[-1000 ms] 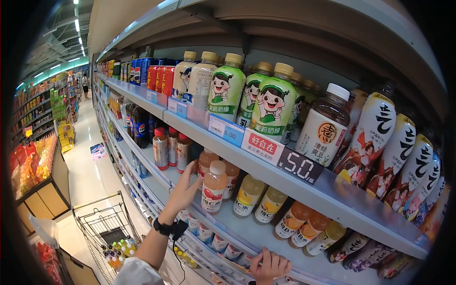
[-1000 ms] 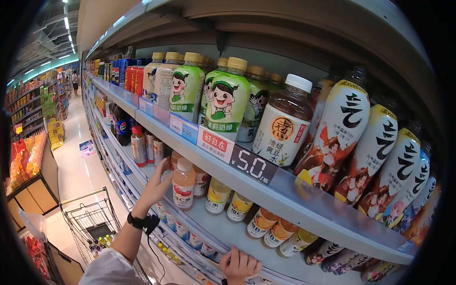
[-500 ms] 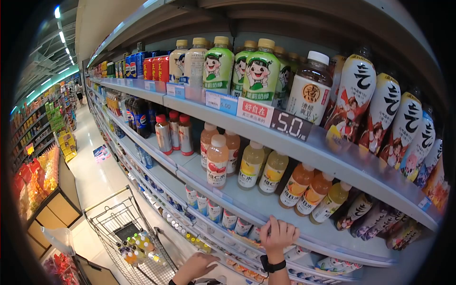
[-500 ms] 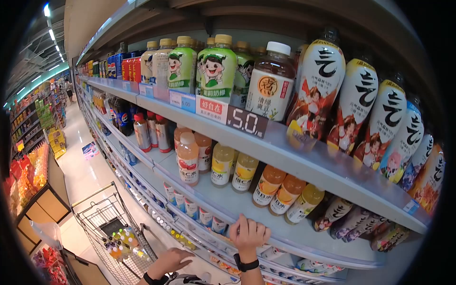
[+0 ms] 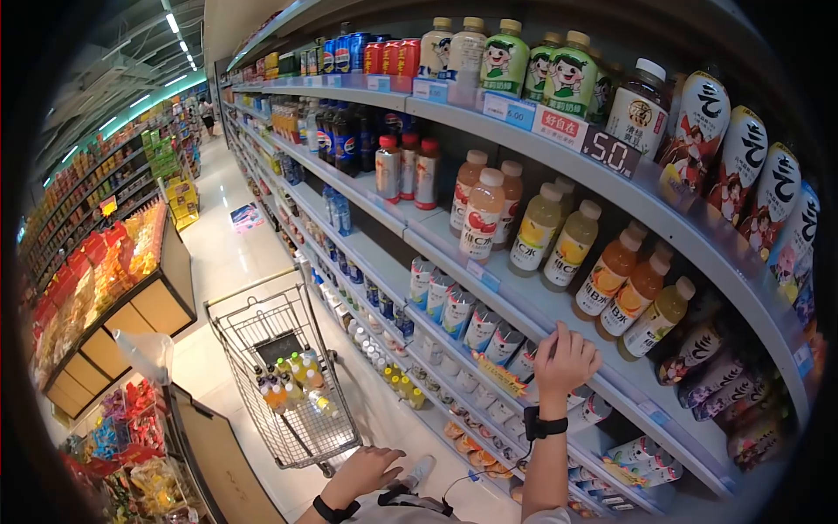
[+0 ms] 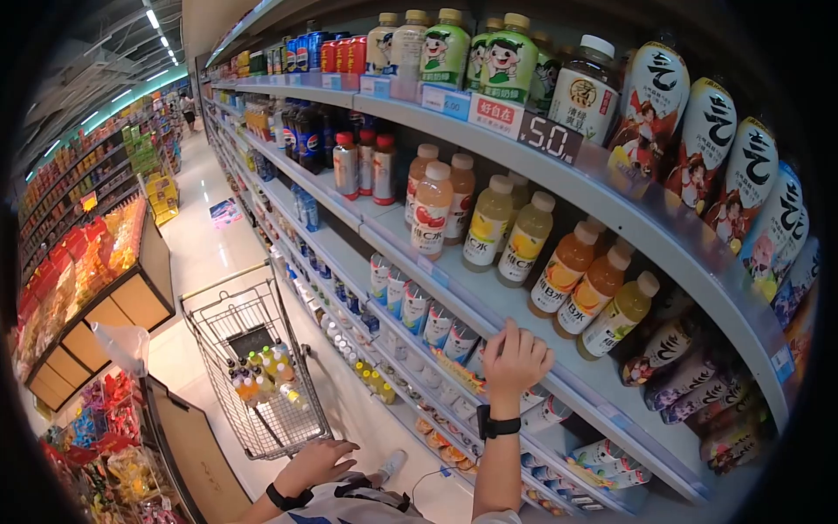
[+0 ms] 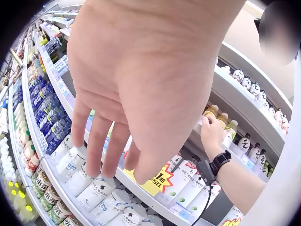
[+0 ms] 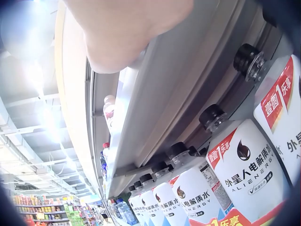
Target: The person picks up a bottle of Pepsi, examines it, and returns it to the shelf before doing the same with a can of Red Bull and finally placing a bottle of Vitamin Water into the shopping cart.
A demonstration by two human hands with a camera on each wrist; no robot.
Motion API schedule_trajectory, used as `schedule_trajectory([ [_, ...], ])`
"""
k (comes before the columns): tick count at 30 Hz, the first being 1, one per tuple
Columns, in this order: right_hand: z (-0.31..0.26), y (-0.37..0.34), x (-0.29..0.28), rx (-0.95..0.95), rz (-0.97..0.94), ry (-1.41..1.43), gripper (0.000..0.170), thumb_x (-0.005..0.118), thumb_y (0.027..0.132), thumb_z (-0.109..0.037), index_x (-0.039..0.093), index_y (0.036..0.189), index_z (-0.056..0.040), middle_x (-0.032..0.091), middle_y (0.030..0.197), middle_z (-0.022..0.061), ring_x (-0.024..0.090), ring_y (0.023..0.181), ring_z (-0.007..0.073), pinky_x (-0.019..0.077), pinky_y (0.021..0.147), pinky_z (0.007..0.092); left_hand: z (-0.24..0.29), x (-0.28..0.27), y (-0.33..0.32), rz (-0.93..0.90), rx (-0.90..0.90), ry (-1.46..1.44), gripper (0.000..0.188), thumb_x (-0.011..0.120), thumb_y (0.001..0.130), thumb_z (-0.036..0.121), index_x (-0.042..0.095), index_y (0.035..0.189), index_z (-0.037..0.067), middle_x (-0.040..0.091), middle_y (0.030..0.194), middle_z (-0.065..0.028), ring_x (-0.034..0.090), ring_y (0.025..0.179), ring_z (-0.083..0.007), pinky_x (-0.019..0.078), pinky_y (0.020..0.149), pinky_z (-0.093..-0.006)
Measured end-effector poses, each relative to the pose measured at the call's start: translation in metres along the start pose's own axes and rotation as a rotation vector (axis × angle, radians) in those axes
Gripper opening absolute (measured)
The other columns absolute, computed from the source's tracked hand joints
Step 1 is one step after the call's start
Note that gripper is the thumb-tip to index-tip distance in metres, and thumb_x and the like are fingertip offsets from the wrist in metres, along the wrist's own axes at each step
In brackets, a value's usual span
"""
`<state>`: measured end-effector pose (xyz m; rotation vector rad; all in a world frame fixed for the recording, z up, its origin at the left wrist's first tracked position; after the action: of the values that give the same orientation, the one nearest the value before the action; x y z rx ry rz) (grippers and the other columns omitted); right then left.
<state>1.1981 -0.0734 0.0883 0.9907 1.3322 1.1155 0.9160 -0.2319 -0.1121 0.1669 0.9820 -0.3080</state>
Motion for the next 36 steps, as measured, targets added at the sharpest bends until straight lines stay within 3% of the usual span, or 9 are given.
schedule_trajectory([
  [6,0.001,-0.002,-0.004,-0.014,-0.034,0.042,0.019,0.067,0.081,-0.017,0.070,0.100,-0.0146,0.057,0.084,0.0012,0.052,0.080,0.0226,0.0381,0.078,0.0382,-0.006,0.020,-0.057,-0.004,-0.035,0.058,0.035,0.065,0.096,0.033,0.064,0.122,0.009,0.073,0.100,-0.0152,0.070,0.092,-0.0357,0.0550,0.081,-0.0467],
  [12,0.000,-0.006,-0.004,-0.019,-0.070,0.028,0.020,0.066,0.084,-0.018,0.071,0.103,-0.0138,0.059,0.086,0.0007,0.054,0.083,0.0228,0.0399,0.083,0.0392,0.006,0.019,-0.094,-0.124,-0.116,0.060,0.037,0.065,0.095,0.034,0.065,0.121,0.008,0.072,0.098,-0.0165,0.070,0.090,-0.0368,0.0549,0.081,-0.0474],
  [14,0.000,-0.006,-0.003,0.001,-0.077,0.025,0.020,0.066,0.085,-0.019,0.071,0.104,-0.0146,0.061,0.088,0.0005,0.056,0.085,0.0227,0.0404,0.086,0.0390,-0.005,0.031,-0.105,-0.090,-0.105,0.054,0.039,0.065,0.095,0.033,0.063,0.123,0.005,0.072,0.101,-0.0165,0.069,0.094,-0.0363,0.0538,0.085,-0.0459],
  [16,0.001,-0.010,0.003,0.002,-0.108,0.034,0.021,0.066,0.086,-0.020,0.072,0.105,-0.0154,0.062,0.090,0.0003,0.057,0.087,0.0222,0.0405,0.087,0.0390,-0.007,0.027,-0.115,-0.031,-0.109,0.050,0.034,0.066,0.092,0.030,0.061,0.115,0.005,0.071,0.094,-0.0153,0.070,0.090,-0.0359,0.0529,0.081,-0.0464],
  [20,-0.004,-0.009,-0.002,-0.023,-0.079,-0.006,0.022,0.064,0.087,-0.022,0.072,0.107,-0.0160,0.062,0.092,-0.0009,0.057,0.087,0.0214,0.0405,0.087,0.0390,-0.024,0.033,-0.141,0.004,-0.210,0.081,0.038,0.066,0.092,0.034,0.059,0.115,0.004,0.071,0.097,-0.0161,0.070,0.091,-0.0367,0.0534,0.082,-0.0460],
  [23,-0.002,-0.011,0.001,-0.018,-0.074,-0.049,0.023,0.064,0.088,-0.022,0.072,0.109,-0.0170,0.062,0.091,-0.0014,0.057,0.087,0.0216,0.0401,0.088,0.0388,-0.044,0.044,-0.159,-0.122,-0.365,0.166,0.046,0.068,0.090,0.039,0.057,0.119,0.006,0.071,0.104,-0.0176,0.070,0.094,-0.0373,0.0543,0.085,-0.0460],
  [32,-0.002,-0.016,0.011,-0.036,-0.084,-0.146,0.024,0.063,0.090,-0.026,0.072,0.111,-0.0204,0.064,0.093,-0.0026,0.057,0.088,0.0219,0.0396,0.089,0.0388,-0.073,0.043,-0.158,-0.197,-0.424,0.029,0.060,0.068,0.090,0.042,0.052,0.137,0.008,0.071,0.108,-0.0193,0.069,0.100,-0.0378,0.0534,0.090,-0.0458],
  [36,-0.004,-0.015,0.013,-0.007,-0.109,-0.152,0.023,0.062,0.090,-0.025,0.072,0.110,-0.0197,0.066,0.097,-0.0020,0.058,0.090,0.0229,0.0398,0.092,0.0402,-0.102,0.043,-0.147,-0.151,-0.385,0.017,0.060,0.068,0.091,0.044,0.054,0.137,0.008,0.071,0.109,-0.0191,0.068,0.104,-0.0373,0.0517,0.094,-0.0455],
])
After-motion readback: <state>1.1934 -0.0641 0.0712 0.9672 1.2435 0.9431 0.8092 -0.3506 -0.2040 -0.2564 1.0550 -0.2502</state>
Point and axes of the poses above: each hand's wrist, its own y-axis towards the middle knuckle, its own x-axis out of the palm, z = x × y, the point moved 8 cm from there along y, towards the middle knuckle
